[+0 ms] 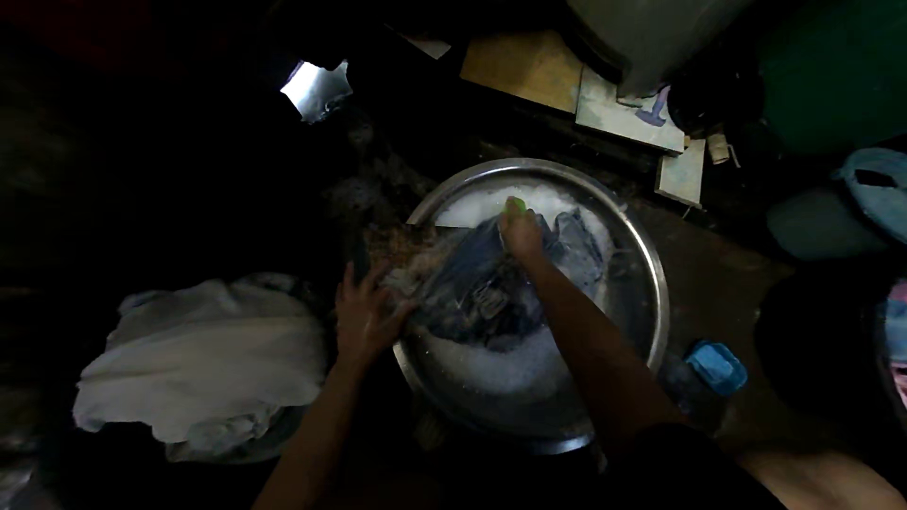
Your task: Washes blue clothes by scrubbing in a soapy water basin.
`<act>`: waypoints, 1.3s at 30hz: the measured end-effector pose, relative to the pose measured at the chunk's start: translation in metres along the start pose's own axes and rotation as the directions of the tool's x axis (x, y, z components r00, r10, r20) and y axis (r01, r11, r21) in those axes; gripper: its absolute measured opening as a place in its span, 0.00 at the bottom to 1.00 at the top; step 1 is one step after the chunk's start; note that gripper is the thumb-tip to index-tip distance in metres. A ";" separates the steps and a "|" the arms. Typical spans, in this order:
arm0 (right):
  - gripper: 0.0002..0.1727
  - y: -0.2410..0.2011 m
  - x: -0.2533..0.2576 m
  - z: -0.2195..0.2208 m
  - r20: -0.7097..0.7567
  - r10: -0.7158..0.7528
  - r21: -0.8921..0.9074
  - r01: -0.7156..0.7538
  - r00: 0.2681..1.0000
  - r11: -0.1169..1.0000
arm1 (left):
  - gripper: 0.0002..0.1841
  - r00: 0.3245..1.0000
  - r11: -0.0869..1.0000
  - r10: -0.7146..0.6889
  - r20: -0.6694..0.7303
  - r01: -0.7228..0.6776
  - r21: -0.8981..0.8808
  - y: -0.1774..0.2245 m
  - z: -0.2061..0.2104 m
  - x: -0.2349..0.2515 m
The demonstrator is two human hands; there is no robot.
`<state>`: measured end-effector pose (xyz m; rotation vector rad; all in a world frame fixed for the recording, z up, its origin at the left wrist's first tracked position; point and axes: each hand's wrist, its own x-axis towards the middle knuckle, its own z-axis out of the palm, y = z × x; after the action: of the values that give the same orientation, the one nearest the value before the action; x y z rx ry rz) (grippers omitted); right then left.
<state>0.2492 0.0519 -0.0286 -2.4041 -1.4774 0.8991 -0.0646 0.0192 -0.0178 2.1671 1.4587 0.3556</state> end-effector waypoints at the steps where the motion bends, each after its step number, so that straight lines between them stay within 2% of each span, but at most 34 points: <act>1: 0.31 -0.001 0.011 -0.003 -0.059 0.058 -0.020 -0.059 0.997 0.998 | 0.30 1.000 1.000 -0.015 0.017 0.015 0.004 0.001 -0.001 0.003; 2: 0.32 -0.016 0.003 0.003 -0.086 0.042 -0.040 -0.045 0.995 0.998 | 0.29 0.999 1.000 -0.025 0.034 0.024 0.016 0.002 -0.002 0.004; 3: 0.31 -0.039 -0.022 0.014 -0.068 -0.034 -0.042 0.031 0.997 0.999 | 0.28 0.999 0.999 -0.027 0.046 0.026 0.020 0.003 -0.003 0.005; 5: 0.29 -0.084 -0.082 0.030 0.142 -0.222 0.036 0.219 0.965 0.975 | 0.26 0.999 1.000 -0.022 0.042 0.021 0.011 0.008 -0.006 0.008; 6: 0.29 -0.093 -0.103 0.033 0.249 -0.291 0.063 0.285 0.924 0.957 | 0.25 1.000 1.000 -0.010 0.022 0.010 0.011 0.007 -0.005 0.006; 7: 0.29 -0.089 -0.107 0.030 0.276 -0.324 0.085 0.313 0.905 0.946 | 0.25 1.000 1.000 0.008 0.005 -0.008 0.007 0.006 -0.004 0.004; 9: 0.29 -0.049 -0.067 0.018 0.167 -0.224 0.061 0.217 0.960 0.974 | 0.26 1.000 1.000 0.027 0.007 -0.027 0.013 0.002 -0.002 0.001; 11: 0.31 -0.004 -0.007 0.004 -0.018 -0.009 0.001 0.009 1.000 1.000 | 0.26 1.000 1.000 0.015 0.016 -0.015 0.001 0.001 -0.002 0.003; 12: 0.31 0.004 0.010 0.000 -0.080 0.080 0.001 -0.081 0.994 0.997 | 0.26 1.000 1.000 0.006 0.018 -0.006 0.003 0.002 -0.002 0.004; 13: 0.32 -0.004 0.011 0.000 -0.101 0.109 0.007 -0.109 0.989 0.994 | 0.27 1.000 1.000 -0.003 0.024 0.003 0.013 0.002 -0.003 0.006; 14: 0.32 -0.024 -0.006 0.007 -0.089 0.074 0.010 -0.074 0.993 0.997 | 0.27 0.999 1.000 -0.013 0.037 0.012 0.018 0.003 -0.004 0.005; 16: 0.31 -0.077 -0.067 0.021 0.096 -0.092 0.054 0.087 0.991 0.995 | 0.27 0.999 1.000 -0.015 0.045 0.015 0.020 0.006 -0.005 0.008; 18: 0.30 -0.097 -0.113 0.037 0.258 -0.275 0.091 0.260 0.926 0.961 | 0.25 1.000 1.000 -0.003 0.027 0.002 0.026 0.006 -0.005 0.005; 19: 0.30 -0.091 -0.115 0.035 0.279 -0.297 0.106 0.279 0.913 0.955 | 0.24 1.000 1.000 0.004 0.031 -0.004 0.021 0.006 -0.006 0.004; 20: 0.29 -0.074 -0.102 0.031 0.249 -0.265 0.111 0.244 0.932 0.963 | 0.26 0.999 1.000 0.012 0.036 -0.013 0.027 0.005 -0.007 0.003; 22: 0.31 -0.025 -0.054 0.020 0.082 -0.115 0.066 0.110 0.990 0.992 | 0.28 0.999 0.999 0.019 0.033 -0.020 0.038 0.004 -0.004 0.003; 24: 0.31 0.007 -0.017 0.012 -0.079 0.058 0.045 -0.054 0.995 0.998 | 0.28 0.999 0.999 0.014 0.031 -0.015 0.045 0.004 -0.004 0.004; 25: 0.31 0.009 -0.011 0.012 -0.117 0.103 0.038 -0.099 0.988 0.994 | 0.28 0.999 0.999 0.009 0.030 -0.011 0.048 0.004 -0.004 0.006; 26: 0.31 0.007 -0.018 0.013 -0.131 0.103 0.037 -0.099 0.986 0.994 | 0.28 1.000 0.999 0.006 0.029 -0.008 0.050 0.004 -0.004 0.006; 28: 0.31 0.020 -0.065 0.023 -0.057 0.019 0.039 -0.017 0.998 0.999 | 0.27 0.999 0.999 0.007 0.036 -0.009 0.043 0.006 -0.005 0.004; 31: 0.31 0.080 -0.150 0.022 0.147 -0.044 0.000 0.044 0.988 0.999 | 0.26 0.999 1.000 0.011 0.035 -0.012 0.026 0.009 -0.007 0.005; 33: 0.31 0.094 -0.168 0.014 0.200 -0.071 -0.042 0.081 0.977 0.996 | 0.27 0.999 0.999 0.014 0.031 -0.015 0.032 0.009 -0.006 0.005; 35: 0.30 0.060 -0.131 0.005 0.157 -0.093 -0.024 0.098 0.983 0.995 | 0.28 0.999 0.999 0.031 0.023 -0.032 0.037 0.008 -0.004 0.005; 38: 0.29 0.007 -0.024 0.016 -0.081 -0.037 0.052 0.042 0.996 0.998 | 0.30 0.999 0.998 0.045 0.017 -0.046 0.037 0.006 -0.005 0.007; 39: 0.29 -0.001 -0.006 0.018 -0.146 -0.004 0.096 0.018 0.989 0.995 | 0.30 0.999 0.998 0.037 0.019 -0.038 0.040 0.005 -0.006 0.006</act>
<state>0.2361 0.0445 -0.0404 -2.3346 -1.3608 0.7561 -0.0610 0.0249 -0.0105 2.2265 1.4288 0.3209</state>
